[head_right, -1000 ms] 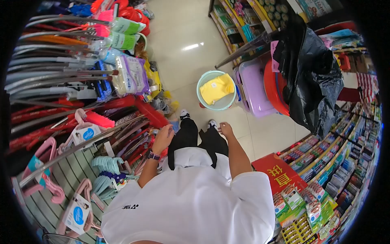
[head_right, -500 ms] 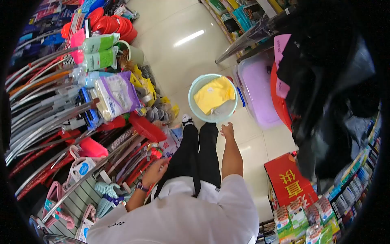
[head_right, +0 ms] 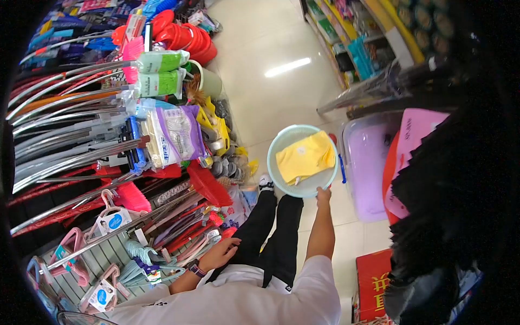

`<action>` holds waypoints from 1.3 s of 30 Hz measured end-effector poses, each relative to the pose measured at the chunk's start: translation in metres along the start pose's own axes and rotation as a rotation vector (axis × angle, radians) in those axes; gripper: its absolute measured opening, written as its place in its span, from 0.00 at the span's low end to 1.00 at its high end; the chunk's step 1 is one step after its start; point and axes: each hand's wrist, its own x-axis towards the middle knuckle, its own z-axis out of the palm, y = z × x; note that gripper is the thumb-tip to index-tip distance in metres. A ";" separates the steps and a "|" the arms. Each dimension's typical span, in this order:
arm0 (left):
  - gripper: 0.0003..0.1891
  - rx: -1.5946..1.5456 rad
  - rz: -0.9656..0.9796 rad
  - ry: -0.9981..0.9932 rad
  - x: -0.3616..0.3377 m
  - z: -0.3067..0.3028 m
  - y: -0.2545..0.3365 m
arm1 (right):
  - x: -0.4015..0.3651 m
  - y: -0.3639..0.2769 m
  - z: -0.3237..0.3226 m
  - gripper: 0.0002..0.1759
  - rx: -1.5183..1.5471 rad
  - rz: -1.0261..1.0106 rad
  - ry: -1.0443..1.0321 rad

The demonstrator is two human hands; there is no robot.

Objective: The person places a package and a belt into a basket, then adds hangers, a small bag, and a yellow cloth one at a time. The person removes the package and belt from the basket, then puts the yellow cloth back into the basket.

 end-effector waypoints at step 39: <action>0.21 -1.066 0.669 0.383 0.094 -0.525 0.092 | -0.484 -0.480 0.330 0.10 -0.574 -0.795 -0.252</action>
